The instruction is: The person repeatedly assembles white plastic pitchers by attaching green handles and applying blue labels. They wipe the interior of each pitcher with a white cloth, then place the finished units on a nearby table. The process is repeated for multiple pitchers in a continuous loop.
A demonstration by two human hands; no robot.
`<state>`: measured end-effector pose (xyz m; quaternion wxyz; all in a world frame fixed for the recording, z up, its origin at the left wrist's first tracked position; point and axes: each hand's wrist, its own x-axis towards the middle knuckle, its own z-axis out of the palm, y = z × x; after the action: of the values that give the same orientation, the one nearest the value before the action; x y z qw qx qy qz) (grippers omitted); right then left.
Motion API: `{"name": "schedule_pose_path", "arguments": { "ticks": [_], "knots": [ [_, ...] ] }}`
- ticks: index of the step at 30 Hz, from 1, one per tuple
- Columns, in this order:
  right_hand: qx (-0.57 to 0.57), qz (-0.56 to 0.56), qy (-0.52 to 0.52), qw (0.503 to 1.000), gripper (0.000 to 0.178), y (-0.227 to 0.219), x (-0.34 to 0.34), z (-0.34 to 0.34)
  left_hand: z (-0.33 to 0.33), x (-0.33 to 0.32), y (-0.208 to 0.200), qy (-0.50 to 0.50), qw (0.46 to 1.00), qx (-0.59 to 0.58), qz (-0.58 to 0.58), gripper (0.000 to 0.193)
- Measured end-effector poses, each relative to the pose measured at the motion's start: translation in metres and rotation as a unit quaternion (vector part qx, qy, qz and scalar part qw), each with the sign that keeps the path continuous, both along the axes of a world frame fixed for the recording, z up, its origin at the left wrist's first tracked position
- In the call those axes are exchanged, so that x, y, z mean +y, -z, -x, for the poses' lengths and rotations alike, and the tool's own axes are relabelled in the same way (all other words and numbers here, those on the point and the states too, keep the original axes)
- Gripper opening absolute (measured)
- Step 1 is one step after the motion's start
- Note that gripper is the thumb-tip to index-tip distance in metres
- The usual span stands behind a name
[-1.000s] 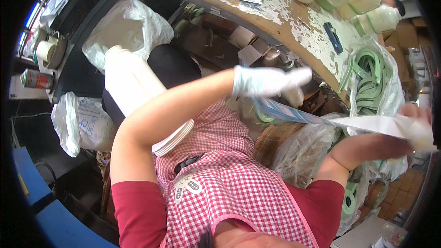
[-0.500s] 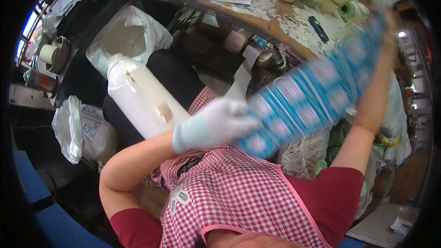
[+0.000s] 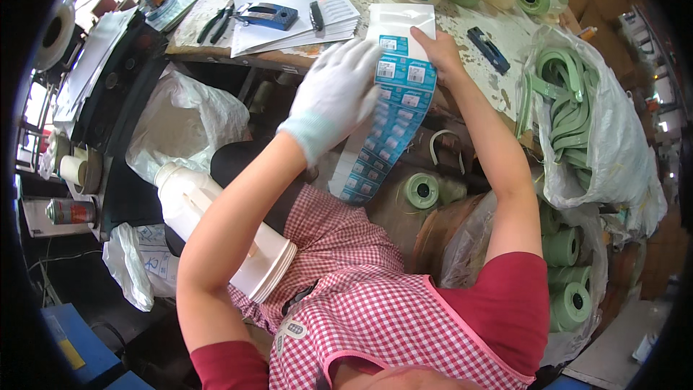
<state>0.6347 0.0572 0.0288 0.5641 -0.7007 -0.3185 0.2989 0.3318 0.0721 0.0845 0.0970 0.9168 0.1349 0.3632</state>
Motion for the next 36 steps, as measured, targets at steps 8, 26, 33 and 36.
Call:
{"name": "schedule_pose_path", "arguments": {
  "ticks": [8, 26, 33, 36],
  "knots": [
    [-0.637, 0.065, 0.164, 0.751, 0.070, -0.020, -0.056, -0.096, -0.071, 0.015, 0.035, 0.008, 0.977, 0.211, 0.036, 0.057],
    [-0.533, -0.097, 0.032, 0.840, 0.038, -0.012, 0.003, -0.002, -0.053, 0.013, 0.044, 0.005, 0.975, 0.223, -0.007, 0.072],
    [-0.496, -0.036, -0.027, 0.867, 0.032, 0.018, -0.031, 0.003, -0.018, 0.018, 0.012, 0.035, 0.970, 0.239, 0.023, 0.068],
    [-0.482, 0.009, -0.020, 0.876, 0.028, 0.018, -0.020, -0.001, 0.041, 0.021, -0.015, 0.031, 0.979, 0.202, 0.006, 0.063]
  ]
}}
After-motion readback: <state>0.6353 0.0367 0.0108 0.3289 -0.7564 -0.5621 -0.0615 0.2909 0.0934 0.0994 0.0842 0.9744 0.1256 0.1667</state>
